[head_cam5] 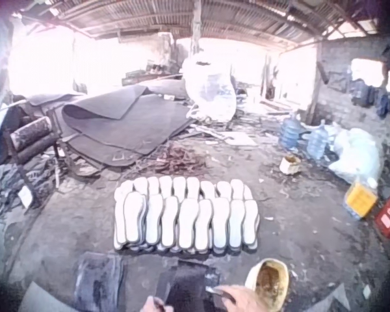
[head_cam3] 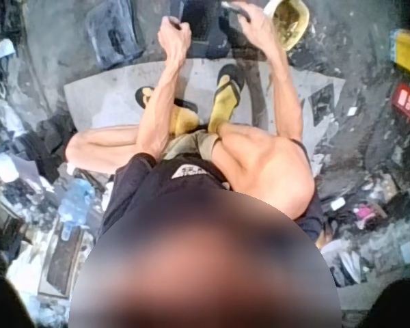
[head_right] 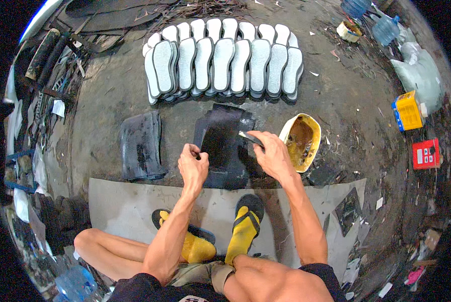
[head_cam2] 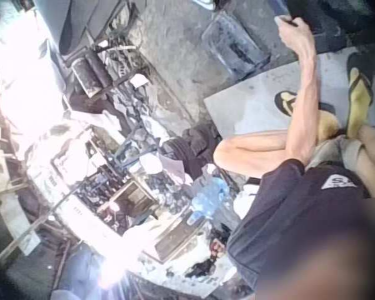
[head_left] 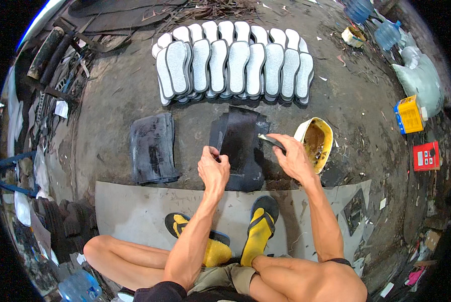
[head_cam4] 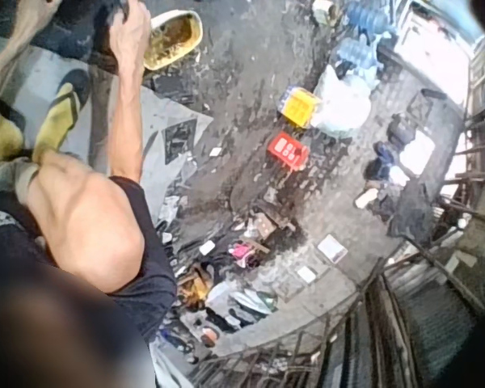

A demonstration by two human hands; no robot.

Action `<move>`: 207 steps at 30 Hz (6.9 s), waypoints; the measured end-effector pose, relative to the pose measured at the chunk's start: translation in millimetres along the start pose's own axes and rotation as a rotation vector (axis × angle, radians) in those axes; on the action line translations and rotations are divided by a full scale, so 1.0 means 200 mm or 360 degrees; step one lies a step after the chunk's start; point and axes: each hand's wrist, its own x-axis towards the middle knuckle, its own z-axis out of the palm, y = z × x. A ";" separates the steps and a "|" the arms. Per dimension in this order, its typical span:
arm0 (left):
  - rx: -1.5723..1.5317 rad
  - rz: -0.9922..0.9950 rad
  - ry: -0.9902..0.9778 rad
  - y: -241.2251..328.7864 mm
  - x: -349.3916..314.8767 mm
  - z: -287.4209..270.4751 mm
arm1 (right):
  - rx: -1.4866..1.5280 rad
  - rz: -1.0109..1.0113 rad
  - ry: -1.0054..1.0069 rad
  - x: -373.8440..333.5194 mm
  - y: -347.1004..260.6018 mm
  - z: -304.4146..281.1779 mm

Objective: The person sits on the floor and repeatedly applies a dark paste to black rectangular sole pieces using a small brush. They dip the brush into a yellow container, spread the paste evenly across each sole, and place the treated pieces aside. A stack of white soles is visible nearby.

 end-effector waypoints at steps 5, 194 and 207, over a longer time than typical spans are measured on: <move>0.0151 -0.0091 -0.0018 -0.04 0.09 0.01 | -0.0225 -0.0294 0.0010 0.07 0.02 0.20; -0.0136 -0.0317 -0.0119 0.01 -0.33 0.05 | -0.0293 0.0030 -0.0204 -0.50 0.03 0.25; -0.1859 -0.0081 -0.0477 0.35 0.26 -0.79 | -0.0274 0.0112 -0.0210 -0.47 -0.04 0.22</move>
